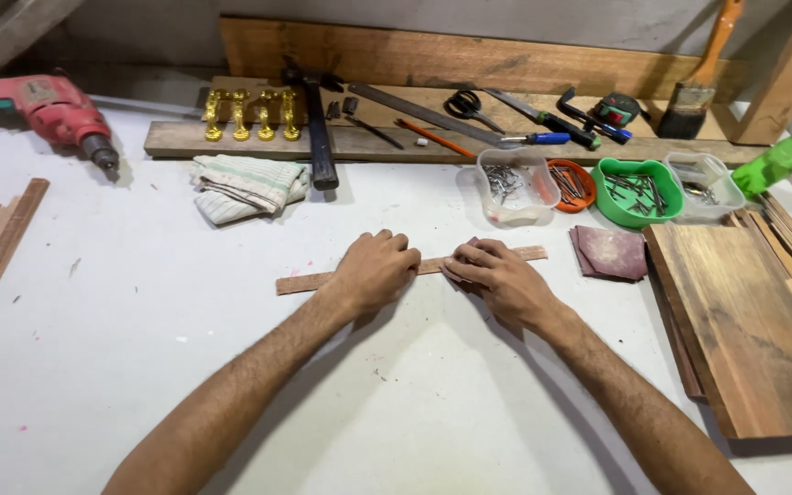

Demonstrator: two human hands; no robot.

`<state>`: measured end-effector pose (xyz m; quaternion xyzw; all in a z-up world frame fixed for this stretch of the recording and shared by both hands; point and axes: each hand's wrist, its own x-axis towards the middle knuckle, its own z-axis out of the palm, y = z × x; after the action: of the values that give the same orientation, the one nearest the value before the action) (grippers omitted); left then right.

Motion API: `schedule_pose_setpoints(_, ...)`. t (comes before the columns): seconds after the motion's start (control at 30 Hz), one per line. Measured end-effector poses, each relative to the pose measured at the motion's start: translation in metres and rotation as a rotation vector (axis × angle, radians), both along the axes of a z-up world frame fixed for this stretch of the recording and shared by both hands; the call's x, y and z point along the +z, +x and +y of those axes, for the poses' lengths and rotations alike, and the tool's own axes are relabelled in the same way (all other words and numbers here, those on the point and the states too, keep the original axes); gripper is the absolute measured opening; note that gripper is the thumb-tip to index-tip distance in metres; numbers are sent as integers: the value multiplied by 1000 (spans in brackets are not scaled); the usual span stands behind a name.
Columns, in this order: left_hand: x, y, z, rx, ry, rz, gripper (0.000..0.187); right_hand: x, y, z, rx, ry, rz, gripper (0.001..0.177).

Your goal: Sand the surface of small wooden strips using a sanding block.

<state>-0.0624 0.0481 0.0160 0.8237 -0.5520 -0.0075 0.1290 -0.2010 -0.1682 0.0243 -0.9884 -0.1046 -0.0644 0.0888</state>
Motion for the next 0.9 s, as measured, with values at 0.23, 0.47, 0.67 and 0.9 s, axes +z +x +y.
schedule_pose_setpoints(0.23, 22, 32, 102, 145, 144, 51, 18, -11, 9, -1, 18, -74, 85, 44)
schedule_pose_setpoints(0.47, 15, 36, 114, 220, 14, 174, 15, -16, 53, 75, 274, -101, -87, 39)
schedule_pose_setpoints(0.67, 26, 30, 106, 267, 147, 97, 17, -8, 79, 110, 424, 21, -99, 38)
schedule_pose_setpoints(0.9, 13, 27, 106, 296, 201, 102, 14, -2, 52, 42, 328, -98, 44, 38)
